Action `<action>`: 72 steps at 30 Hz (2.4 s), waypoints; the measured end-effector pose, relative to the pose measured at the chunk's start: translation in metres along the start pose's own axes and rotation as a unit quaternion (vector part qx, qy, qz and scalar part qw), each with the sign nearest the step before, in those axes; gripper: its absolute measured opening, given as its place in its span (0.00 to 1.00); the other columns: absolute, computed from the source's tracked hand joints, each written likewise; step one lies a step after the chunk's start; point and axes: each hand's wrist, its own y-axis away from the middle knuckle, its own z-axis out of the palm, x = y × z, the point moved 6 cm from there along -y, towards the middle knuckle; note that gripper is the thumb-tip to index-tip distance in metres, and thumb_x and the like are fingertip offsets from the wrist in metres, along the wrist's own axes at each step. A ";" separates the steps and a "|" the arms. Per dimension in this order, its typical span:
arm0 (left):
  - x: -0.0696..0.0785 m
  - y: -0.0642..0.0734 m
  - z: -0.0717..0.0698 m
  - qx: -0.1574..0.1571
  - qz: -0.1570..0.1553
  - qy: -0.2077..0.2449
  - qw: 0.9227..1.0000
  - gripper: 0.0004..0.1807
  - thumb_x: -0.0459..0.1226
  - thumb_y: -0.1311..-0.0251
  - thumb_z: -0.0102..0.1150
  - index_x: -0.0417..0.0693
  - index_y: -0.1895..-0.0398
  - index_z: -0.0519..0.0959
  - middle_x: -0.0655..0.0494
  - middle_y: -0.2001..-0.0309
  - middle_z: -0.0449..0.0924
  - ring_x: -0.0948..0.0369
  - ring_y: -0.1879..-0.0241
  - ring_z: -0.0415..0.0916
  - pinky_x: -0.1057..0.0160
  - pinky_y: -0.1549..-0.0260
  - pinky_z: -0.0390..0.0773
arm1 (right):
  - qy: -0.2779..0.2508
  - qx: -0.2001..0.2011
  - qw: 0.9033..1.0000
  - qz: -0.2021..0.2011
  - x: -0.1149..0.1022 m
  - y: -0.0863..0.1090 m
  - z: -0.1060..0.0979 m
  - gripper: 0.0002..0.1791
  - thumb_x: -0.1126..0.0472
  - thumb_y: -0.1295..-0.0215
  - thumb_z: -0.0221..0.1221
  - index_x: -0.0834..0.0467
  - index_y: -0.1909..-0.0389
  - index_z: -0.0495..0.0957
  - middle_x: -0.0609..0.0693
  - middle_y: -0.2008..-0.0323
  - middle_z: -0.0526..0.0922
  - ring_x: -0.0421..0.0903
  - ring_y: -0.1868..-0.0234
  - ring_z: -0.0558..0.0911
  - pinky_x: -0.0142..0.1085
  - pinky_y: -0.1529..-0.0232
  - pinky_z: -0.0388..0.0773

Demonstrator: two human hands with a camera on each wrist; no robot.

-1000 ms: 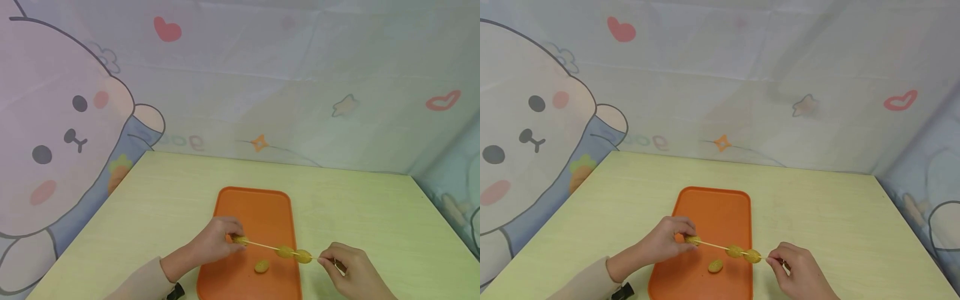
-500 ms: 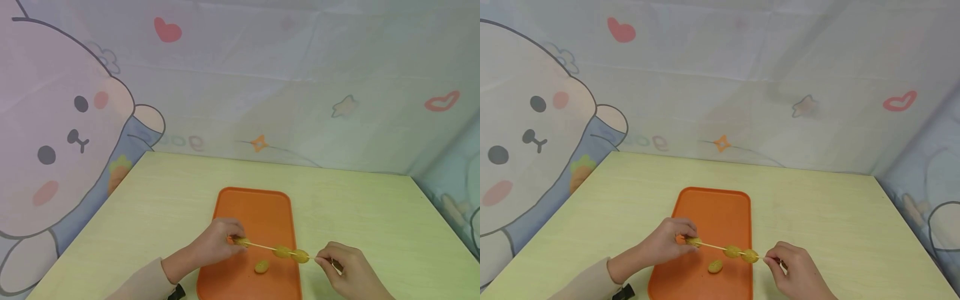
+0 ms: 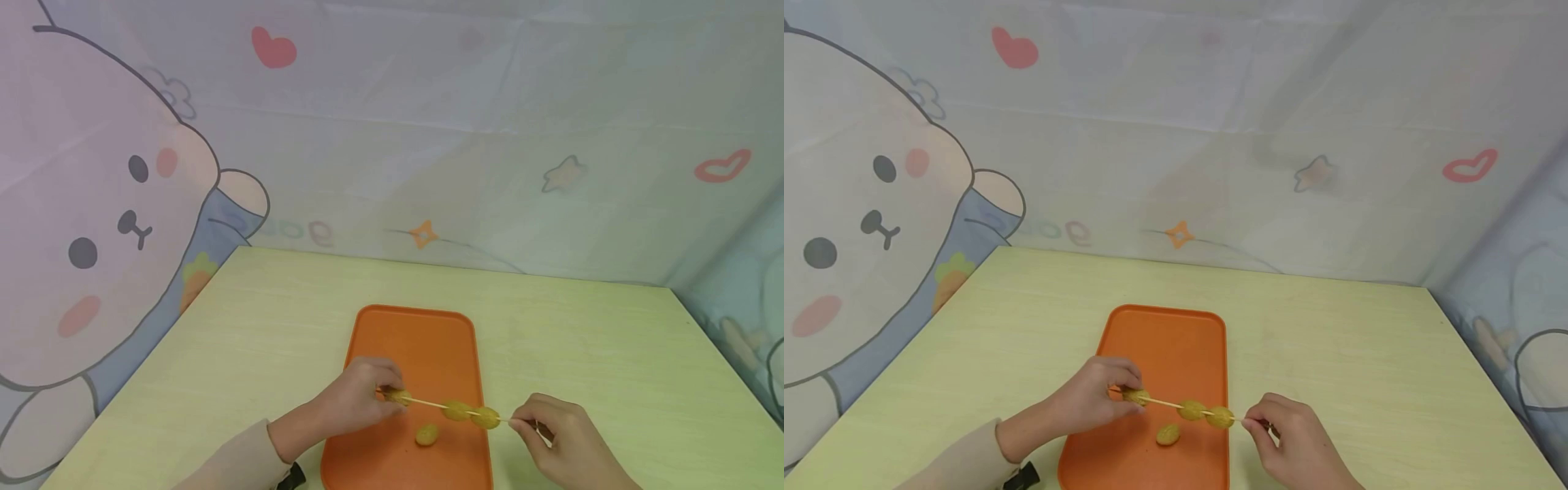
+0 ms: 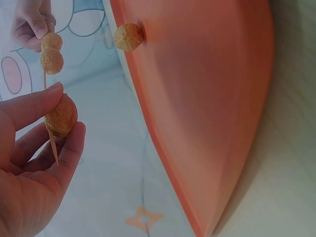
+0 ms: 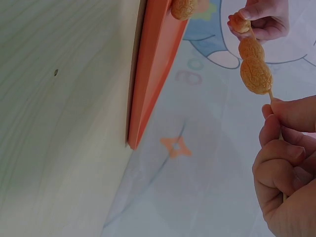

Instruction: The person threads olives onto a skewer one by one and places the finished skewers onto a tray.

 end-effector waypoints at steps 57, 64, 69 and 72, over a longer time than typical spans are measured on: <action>0.014 -0.010 0.017 -0.034 0.055 -0.062 0.996 0.04 0.28 0.53 0.72 0.41 0.74 0.84 0.58 0.72 0.79 0.71 0.75 0.69 0.78 0.76 0.71 | -0.003 -0.006 1.000 -0.028 -0.003 -0.006 0.013 0.17 0.74 0.49 0.67 0.48 0.72 0.78 0.36 0.76 0.74 0.27 0.77 0.66 0.18 0.78 0.64; 0.010 -0.011 0.020 -0.039 0.042 -0.060 0.997 0.05 0.29 0.52 0.72 0.41 0.74 0.84 0.59 0.73 0.78 0.72 0.75 0.69 0.78 0.75 0.72 | -0.005 -0.007 0.999 -0.033 -0.003 -0.005 0.014 0.16 0.74 0.49 0.68 0.48 0.72 0.79 0.38 0.77 0.74 0.28 0.76 0.67 0.17 0.77 0.64; 0.009 -0.011 0.020 -0.046 0.031 -0.057 0.997 0.05 0.30 0.52 0.72 0.42 0.73 0.84 0.59 0.72 0.79 0.72 0.74 0.70 0.78 0.74 0.73 | 0.000 -0.008 0.999 -0.031 -0.002 -0.004 0.014 0.18 0.75 0.51 0.68 0.48 0.72 0.79 0.37 0.77 0.74 0.28 0.76 0.68 0.17 0.77 0.64; 0.009 -0.011 0.020 -0.052 0.032 -0.059 0.996 0.05 0.31 0.51 0.72 0.42 0.72 0.84 0.59 0.71 0.79 0.72 0.74 0.70 0.78 0.73 0.73 | 0.005 -0.011 1.000 -0.027 -0.002 -0.004 0.013 0.19 0.76 0.52 0.68 0.48 0.72 0.79 0.36 0.76 0.74 0.28 0.76 0.68 0.18 0.77 0.65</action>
